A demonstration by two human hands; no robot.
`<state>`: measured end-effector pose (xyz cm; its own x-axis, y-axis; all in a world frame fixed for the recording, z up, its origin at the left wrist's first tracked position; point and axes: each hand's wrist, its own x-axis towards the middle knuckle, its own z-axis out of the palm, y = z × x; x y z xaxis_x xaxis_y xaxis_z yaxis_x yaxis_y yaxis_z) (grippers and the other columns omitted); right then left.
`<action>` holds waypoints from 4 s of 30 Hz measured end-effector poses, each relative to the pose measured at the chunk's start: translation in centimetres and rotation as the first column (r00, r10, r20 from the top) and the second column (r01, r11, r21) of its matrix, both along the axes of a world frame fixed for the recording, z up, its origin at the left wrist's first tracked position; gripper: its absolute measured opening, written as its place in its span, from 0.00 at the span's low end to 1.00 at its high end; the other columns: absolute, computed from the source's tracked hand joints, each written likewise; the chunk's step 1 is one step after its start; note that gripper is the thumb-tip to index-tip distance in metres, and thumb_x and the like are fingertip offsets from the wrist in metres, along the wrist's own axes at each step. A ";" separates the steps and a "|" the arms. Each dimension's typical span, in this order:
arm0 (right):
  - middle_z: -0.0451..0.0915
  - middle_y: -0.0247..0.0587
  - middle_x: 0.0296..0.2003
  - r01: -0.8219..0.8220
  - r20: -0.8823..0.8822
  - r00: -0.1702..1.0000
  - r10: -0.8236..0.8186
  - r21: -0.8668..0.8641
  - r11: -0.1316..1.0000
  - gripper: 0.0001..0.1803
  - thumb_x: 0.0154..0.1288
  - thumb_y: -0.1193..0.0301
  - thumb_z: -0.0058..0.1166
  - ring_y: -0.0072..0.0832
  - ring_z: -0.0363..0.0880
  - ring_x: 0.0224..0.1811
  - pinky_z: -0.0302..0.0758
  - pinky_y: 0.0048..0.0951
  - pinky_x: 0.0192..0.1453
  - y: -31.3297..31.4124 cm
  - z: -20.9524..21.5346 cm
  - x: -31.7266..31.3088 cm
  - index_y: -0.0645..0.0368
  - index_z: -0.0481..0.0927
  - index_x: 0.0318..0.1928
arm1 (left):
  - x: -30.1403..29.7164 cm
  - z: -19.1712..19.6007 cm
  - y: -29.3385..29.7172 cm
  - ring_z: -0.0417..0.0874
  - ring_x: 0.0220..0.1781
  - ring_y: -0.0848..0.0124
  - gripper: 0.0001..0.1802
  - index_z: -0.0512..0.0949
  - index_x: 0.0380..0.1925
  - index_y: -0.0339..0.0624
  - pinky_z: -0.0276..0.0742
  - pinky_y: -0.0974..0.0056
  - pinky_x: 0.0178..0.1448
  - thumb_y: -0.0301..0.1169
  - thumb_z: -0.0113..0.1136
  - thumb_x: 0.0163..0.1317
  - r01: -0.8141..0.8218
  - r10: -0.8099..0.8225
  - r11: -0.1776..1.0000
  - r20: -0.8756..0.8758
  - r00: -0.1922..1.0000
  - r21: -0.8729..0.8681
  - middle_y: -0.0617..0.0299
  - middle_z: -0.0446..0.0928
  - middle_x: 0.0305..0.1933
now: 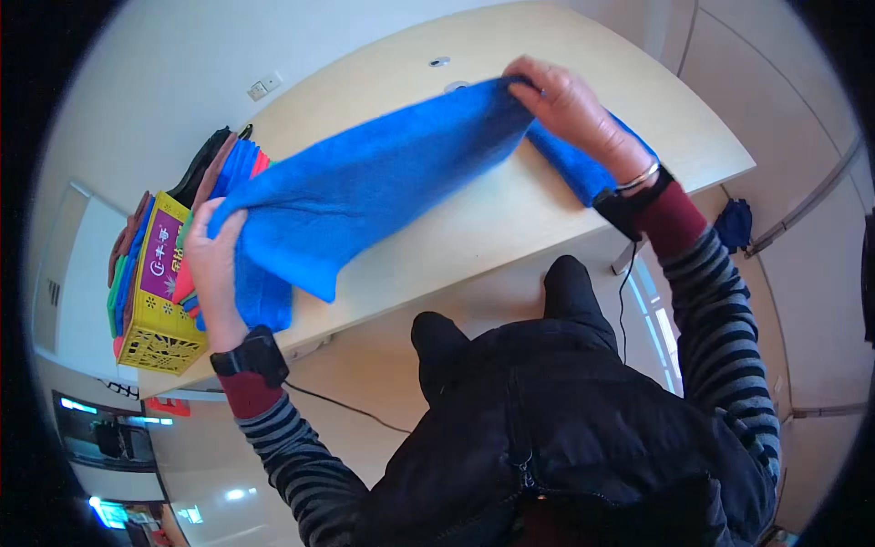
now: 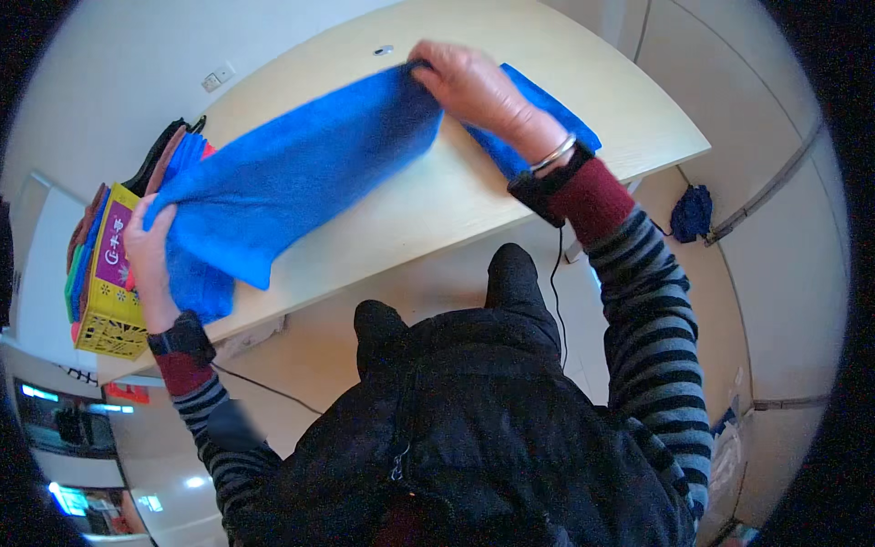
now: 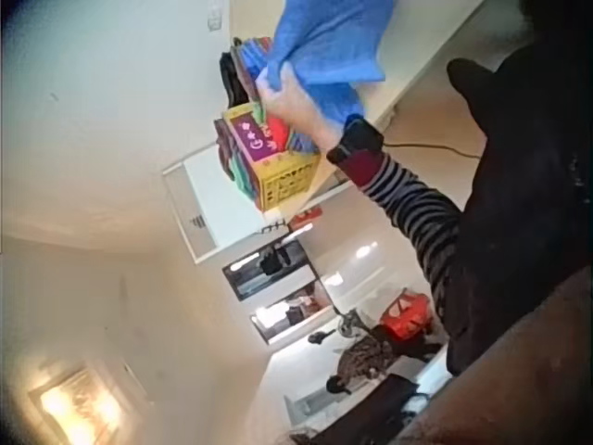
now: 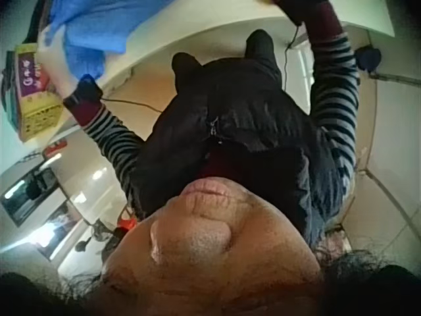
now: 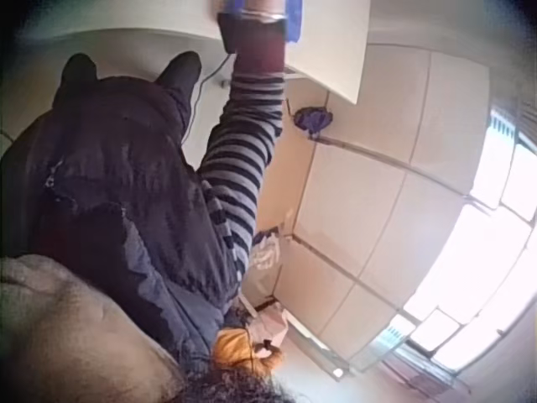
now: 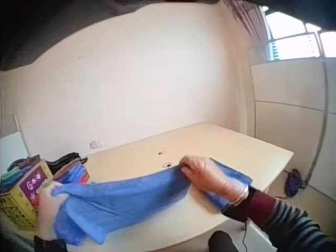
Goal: Fold blue towels on a table and place them into a stack.
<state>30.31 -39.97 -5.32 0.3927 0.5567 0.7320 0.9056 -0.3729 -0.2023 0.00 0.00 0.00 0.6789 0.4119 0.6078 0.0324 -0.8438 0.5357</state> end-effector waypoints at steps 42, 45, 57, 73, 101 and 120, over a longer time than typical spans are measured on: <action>0.66 0.48 0.74 0.295 -0.118 0.877 -0.465 -0.632 0.717 0.35 0.75 0.47 0.46 0.52 0.59 0.79 0.63 0.62 0.74 10.7 -18.8 7.8 0.53 0.69 0.73 | 11.1 -21.8 1.1 0.61 0.81 0.49 0.35 0.62 0.78 0.53 0.52 0.34 0.79 0.55 0.44 0.76 -0.245 0.431 0.902 -0.739 0.517 0.355 0.50 0.64 0.79; 0.67 0.51 0.73 0.284 0.098 0.954 -0.283 -0.598 0.750 0.35 0.75 0.48 0.45 0.54 0.62 0.77 0.64 0.61 0.73 14.8 -18.4 5.7 0.55 0.68 0.74 | 15.2 -20.4 -1.4 0.63 0.80 0.50 0.33 0.66 0.75 0.50 0.56 0.35 0.78 0.50 0.49 0.75 -0.064 0.454 0.848 -0.660 0.598 0.526 0.50 0.68 0.76; 0.80 0.56 0.61 -0.121 -0.045 0.993 0.113 -0.330 0.936 0.25 0.69 0.59 0.56 0.53 0.77 0.63 0.72 0.49 0.69 16.3 -20.8 8.1 0.62 0.80 0.60 | 18.2 -24.3 -1.9 0.70 0.72 0.55 0.27 0.76 0.64 0.48 0.66 0.42 0.68 0.46 0.54 0.68 -0.060 0.205 0.893 -0.286 0.936 0.445 0.56 0.75 0.67; 0.64 0.53 0.75 -0.065 -0.069 0.997 0.037 -0.461 0.885 0.33 0.75 0.66 0.52 0.55 0.57 0.80 0.57 0.53 0.80 9.3 -17.5 -1.0 0.56 0.62 0.77 | 10.7 -22.6 -11.9 0.56 0.82 0.48 0.32 0.69 0.72 0.45 0.46 0.32 0.80 0.46 0.52 0.73 -0.098 0.264 0.922 -0.425 0.866 0.374 0.47 0.62 0.79; 0.65 0.53 0.75 0.134 -0.202 0.954 -0.221 -0.374 0.918 0.29 0.78 0.61 0.49 0.52 0.62 0.77 0.57 0.48 0.81 -2.6 -18.3 -4.2 0.56 0.67 0.75 | -4.1 -27.7 -5.4 0.67 0.78 0.51 0.25 0.73 0.69 0.38 0.57 0.50 0.81 0.39 0.46 0.79 -0.523 0.567 0.823 -0.371 0.736 0.220 0.45 0.69 0.75; 0.62 0.44 0.77 -0.101 -0.183 0.983 0.007 -0.512 0.853 0.46 0.59 0.61 0.70 0.46 0.56 0.81 0.52 0.54 0.83 -2.2 -17.1 -8.8 0.47 0.65 0.77 | -5.1 -26.7 -11.2 0.71 0.68 0.48 0.35 0.76 0.61 0.43 0.64 0.42 0.73 0.31 0.78 0.51 -0.238 0.343 0.890 -0.225 0.912 0.389 0.48 0.72 0.64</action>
